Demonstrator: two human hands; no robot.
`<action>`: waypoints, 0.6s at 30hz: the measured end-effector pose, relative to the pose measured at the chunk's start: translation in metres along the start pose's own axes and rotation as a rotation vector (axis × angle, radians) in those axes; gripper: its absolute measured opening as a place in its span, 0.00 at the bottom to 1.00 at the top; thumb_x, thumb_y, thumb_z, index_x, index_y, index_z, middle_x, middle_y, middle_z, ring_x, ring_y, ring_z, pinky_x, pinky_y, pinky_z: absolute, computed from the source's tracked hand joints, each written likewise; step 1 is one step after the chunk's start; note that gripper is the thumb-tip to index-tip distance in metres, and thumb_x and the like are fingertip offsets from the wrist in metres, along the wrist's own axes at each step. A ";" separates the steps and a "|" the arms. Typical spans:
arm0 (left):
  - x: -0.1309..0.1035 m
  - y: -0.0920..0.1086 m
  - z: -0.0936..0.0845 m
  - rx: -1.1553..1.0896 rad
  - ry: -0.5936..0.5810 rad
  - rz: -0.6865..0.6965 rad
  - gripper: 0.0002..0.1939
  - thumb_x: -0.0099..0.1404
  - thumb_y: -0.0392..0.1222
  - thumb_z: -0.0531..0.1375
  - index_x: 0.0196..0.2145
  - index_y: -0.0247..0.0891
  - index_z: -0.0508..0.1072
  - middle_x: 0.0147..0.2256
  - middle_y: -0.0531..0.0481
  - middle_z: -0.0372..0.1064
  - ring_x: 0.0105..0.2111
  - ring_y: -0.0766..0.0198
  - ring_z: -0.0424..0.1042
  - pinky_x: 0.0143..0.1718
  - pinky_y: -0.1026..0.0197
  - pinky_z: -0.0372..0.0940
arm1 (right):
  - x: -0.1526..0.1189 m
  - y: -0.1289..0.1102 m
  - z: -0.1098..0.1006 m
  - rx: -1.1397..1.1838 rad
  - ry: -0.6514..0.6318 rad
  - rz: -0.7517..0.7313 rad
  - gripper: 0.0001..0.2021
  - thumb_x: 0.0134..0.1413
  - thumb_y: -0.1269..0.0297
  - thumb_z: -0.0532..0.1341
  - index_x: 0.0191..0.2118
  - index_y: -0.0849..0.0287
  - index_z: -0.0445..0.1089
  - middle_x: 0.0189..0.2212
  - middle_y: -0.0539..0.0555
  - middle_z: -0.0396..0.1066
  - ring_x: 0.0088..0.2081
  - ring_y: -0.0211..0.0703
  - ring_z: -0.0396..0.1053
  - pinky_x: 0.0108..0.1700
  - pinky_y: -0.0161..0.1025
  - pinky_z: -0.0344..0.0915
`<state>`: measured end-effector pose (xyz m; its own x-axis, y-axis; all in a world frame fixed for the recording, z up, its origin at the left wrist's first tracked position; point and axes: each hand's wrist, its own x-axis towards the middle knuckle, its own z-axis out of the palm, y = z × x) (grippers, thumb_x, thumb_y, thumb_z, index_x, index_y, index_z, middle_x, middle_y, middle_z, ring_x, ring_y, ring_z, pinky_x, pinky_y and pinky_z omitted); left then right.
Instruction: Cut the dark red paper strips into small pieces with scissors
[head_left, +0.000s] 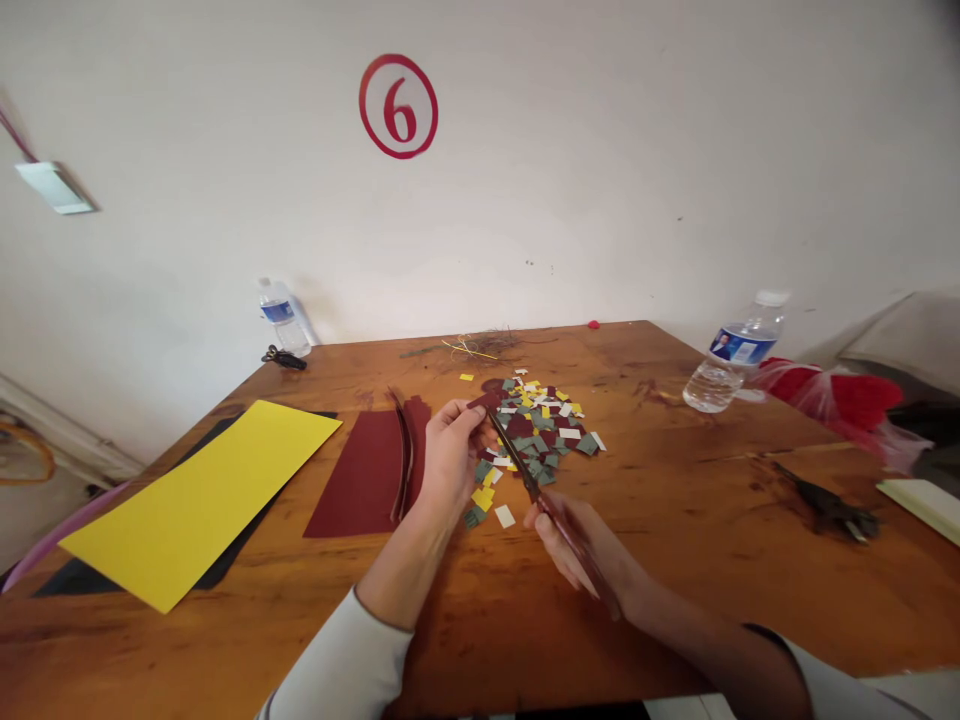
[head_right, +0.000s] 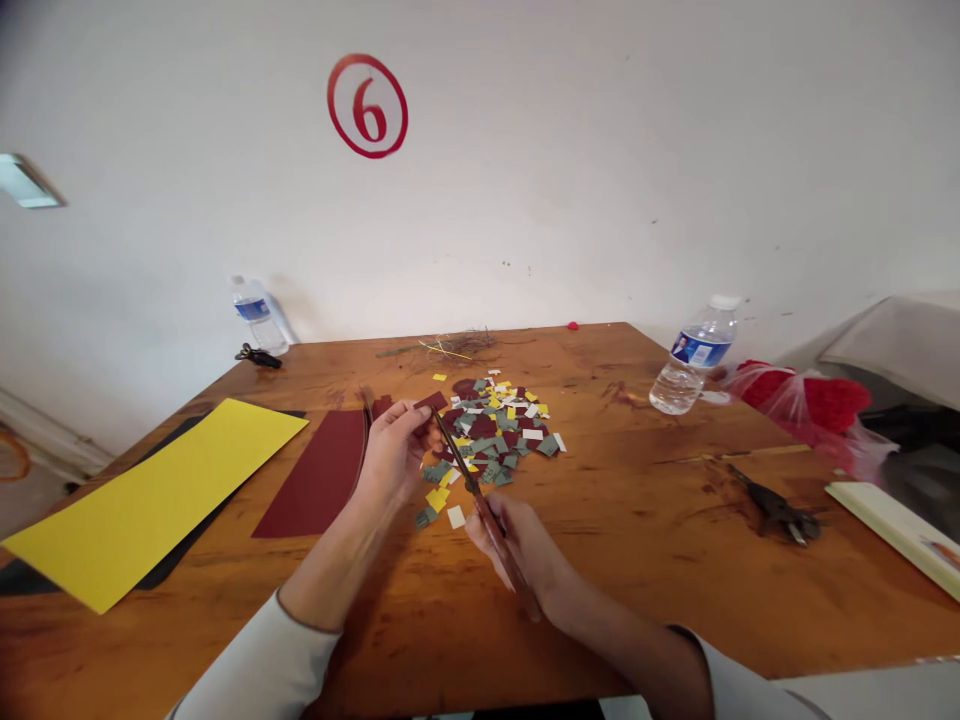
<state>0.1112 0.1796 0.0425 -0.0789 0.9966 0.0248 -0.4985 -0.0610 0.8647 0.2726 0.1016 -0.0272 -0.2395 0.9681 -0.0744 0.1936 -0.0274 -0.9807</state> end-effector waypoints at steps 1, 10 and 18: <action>0.000 0.000 0.000 0.000 0.001 -0.002 0.15 0.49 0.39 0.70 0.22 0.39 0.66 0.19 0.55 0.67 0.17 0.69 0.65 0.21 0.66 0.62 | 0.000 0.001 0.000 0.002 -0.007 0.022 0.17 0.61 0.47 0.61 0.29 0.52 0.59 0.16 0.41 0.52 0.16 0.35 0.51 0.19 0.35 0.48; -0.002 0.001 0.001 0.016 0.005 0.002 0.15 0.50 0.39 0.70 0.23 0.40 0.65 0.20 0.55 0.68 0.18 0.69 0.66 0.22 0.66 0.63 | 0.005 0.004 -0.001 -0.015 0.060 0.040 0.20 0.57 0.46 0.63 0.26 0.51 0.54 0.18 0.42 0.52 0.18 0.34 0.50 0.20 0.35 0.47; -0.002 0.001 0.001 0.024 0.018 -0.004 0.13 0.49 0.40 0.70 0.23 0.39 0.67 0.18 0.53 0.68 0.17 0.69 0.65 0.21 0.67 0.62 | 0.006 0.005 0.000 -0.041 0.070 0.037 0.19 0.55 0.47 0.63 0.27 0.51 0.56 0.17 0.42 0.54 0.18 0.34 0.51 0.21 0.36 0.47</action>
<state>0.1118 0.1781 0.0440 -0.0929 0.9956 0.0127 -0.4784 -0.0559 0.8764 0.2723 0.1070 -0.0325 -0.1650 0.9816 -0.0958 0.2405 -0.0542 -0.9691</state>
